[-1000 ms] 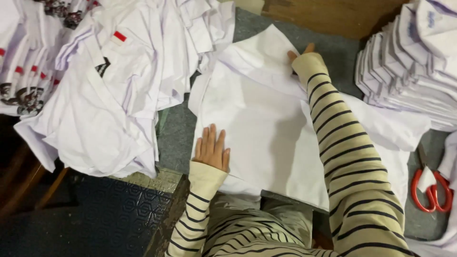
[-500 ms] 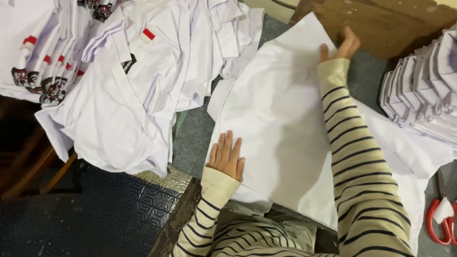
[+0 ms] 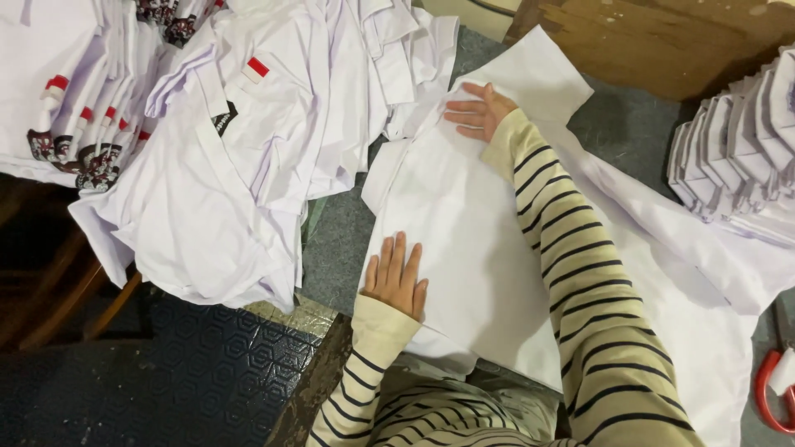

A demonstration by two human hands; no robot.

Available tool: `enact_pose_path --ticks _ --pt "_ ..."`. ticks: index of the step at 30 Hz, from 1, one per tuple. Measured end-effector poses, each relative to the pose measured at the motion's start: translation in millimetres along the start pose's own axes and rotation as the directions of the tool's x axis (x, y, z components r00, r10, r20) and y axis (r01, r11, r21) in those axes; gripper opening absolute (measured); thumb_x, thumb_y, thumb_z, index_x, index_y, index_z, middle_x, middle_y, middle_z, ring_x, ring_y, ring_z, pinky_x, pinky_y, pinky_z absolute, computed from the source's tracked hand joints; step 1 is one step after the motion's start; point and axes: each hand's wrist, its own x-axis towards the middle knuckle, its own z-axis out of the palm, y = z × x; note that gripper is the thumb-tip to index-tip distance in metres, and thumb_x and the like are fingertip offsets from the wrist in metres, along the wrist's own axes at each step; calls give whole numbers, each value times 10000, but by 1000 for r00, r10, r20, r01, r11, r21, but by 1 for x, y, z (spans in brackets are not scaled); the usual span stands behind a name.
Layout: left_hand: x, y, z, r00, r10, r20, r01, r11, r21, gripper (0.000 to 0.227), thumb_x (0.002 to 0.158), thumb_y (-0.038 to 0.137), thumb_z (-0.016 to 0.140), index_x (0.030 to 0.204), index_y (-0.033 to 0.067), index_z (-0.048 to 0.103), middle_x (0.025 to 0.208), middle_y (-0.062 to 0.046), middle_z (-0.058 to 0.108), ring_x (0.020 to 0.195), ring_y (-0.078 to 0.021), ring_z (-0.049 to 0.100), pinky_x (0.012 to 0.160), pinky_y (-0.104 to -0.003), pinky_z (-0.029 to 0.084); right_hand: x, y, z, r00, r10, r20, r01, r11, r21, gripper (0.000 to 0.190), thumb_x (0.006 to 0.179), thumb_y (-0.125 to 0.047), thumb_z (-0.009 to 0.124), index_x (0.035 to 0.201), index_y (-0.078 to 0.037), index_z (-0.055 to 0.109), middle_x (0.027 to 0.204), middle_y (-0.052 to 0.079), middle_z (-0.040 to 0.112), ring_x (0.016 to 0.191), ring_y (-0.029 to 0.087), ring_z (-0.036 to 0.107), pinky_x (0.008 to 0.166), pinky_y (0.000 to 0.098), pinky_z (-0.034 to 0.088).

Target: The person is buttoning a white school shirt and then folding it neatly on a work surface.

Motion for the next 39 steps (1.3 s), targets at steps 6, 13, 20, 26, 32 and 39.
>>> enact_pose_path --ticks 6,13,20,26,32,39 --pt "0 0 0 1000 5 24 -6 999 48 581 1075 456 337 1579 176 407 1663 -155 313 1535 -348 282 1208 -505 190 8 8 14 885 -224 -408 139 964 -228 418 1146 -348 370 1544 -223 366 1369 135 677 1260 267 697 981 532 612" --pt "-2 -13 20 998 -29 62 31 999 -31 539 1035 408 444 1522 179 486 1620 -149 371 1489 -362 354 1154 -547 284 -33 -8 60 528 -847 63 216 62 -974 343 988 6 652 1308 -115 658 1238 55 626 1187 240 613 1010 367 529" --pt "18 -5 13 995 -95 16 94 994 50 511 1068 420 384 1513 182 466 1615 -143 355 1489 -333 352 1092 -506 339 -15 23 26 739 -641 206 34 -271 -962 390 988 -199 665 1376 -221 629 1360 -18 592 1258 228 520 1096 408 403" --pt "11 -6 13 992 -95 82 85 989 120 594 1080 482 267 1586 184 362 1685 -158 259 1551 -326 246 1168 -528 254 3 22 15 911 -412 -9 -114 -231 -966 547 1015 -278 530 1542 -374 420 1557 -61 381 1405 263 346 1210 506 255" --pt "9 -7 16 992 -84 99 70 989 134 606 1076 492 243 1594 194 344 1698 -152 226 1560 -320 219 1175 -534 234 0 -4 46 946 -193 -259 -293 -175 -940 649 996 -259 403 1561 -555 281 1632 -116 192 1517 314 161 1252 587 130" --pt "5 -14 26 993 -74 87 63 991 116 602 1087 500 275 1601 195 347 1701 -144 222 1565 -323 187 1194 -524 193 -7 -9 68 927 -191 -324 -360 -197 -912 652 1008 -303 373 1559 -608 203 1672 -114 112 1544 349 97 1256 593 65"
